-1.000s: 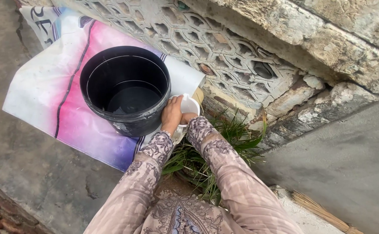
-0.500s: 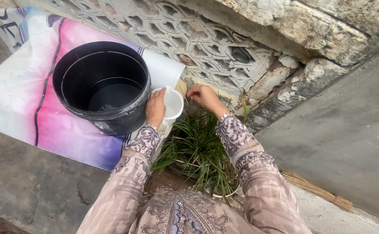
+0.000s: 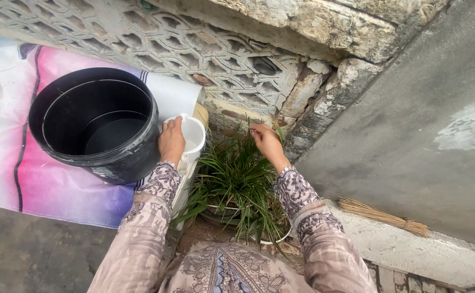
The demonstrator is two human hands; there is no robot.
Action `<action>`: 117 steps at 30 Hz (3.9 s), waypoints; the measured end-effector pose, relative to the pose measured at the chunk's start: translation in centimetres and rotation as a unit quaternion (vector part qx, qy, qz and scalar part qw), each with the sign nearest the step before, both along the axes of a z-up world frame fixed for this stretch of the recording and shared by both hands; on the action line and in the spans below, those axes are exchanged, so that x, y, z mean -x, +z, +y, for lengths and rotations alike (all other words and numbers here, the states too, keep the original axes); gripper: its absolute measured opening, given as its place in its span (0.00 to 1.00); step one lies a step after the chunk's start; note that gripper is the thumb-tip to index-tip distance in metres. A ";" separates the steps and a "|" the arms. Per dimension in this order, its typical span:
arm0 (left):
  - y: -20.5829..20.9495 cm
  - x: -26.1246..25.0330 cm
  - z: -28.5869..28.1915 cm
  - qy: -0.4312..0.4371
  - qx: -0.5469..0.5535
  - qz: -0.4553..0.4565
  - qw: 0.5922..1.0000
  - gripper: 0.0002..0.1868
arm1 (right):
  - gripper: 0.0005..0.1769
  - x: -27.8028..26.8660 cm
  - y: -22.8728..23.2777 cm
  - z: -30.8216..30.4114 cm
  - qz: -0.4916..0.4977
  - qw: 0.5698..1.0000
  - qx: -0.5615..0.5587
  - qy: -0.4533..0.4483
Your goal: Tending to a plant by inspecting leaves and watering it with a mug.
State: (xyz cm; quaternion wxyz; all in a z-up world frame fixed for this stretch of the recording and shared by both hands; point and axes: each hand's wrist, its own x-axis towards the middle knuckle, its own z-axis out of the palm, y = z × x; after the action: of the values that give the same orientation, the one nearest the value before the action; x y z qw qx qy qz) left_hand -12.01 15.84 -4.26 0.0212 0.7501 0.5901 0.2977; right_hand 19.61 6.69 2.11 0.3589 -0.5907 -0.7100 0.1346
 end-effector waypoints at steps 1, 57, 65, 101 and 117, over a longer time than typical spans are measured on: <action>0.2 -0.1 0.0 -0.002 0.000 0.002 1.000 0.22 | 0.12 0.2 0.5 -0.5 0.002 1.000 0.000 -0.002; 0.9 -0.5 0.2 0.030 0.070 0.033 0.997 0.29 | 0.14 7.9 -15.2 1.4 0.004 0.976 0.118 -0.181; 1.0 -0.3 -0.2 0.028 0.055 0.030 0.998 0.29 | 0.11 6.9 -11.2 0.9 0.063 0.984 0.052 -0.160; -0.2 0.2 -0.1 0.010 0.063 0.063 0.996 0.41 | 0.11 -7.6 -9.5 -11.5 0.379 0.895 -0.149 -0.183; 2.1 -0.3 -0.9 0.026 0.120 0.084 0.989 0.37 | 0.28 -8.5 -27.0 -9.9 0.591 0.739 0.089 -0.313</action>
State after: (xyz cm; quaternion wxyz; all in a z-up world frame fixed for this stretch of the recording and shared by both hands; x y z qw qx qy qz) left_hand -11.71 14.96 -2.21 0.0536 0.7491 0.6403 0.1616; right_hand 28.09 -3.19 -24.88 0.6742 -0.6108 -0.1156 0.3989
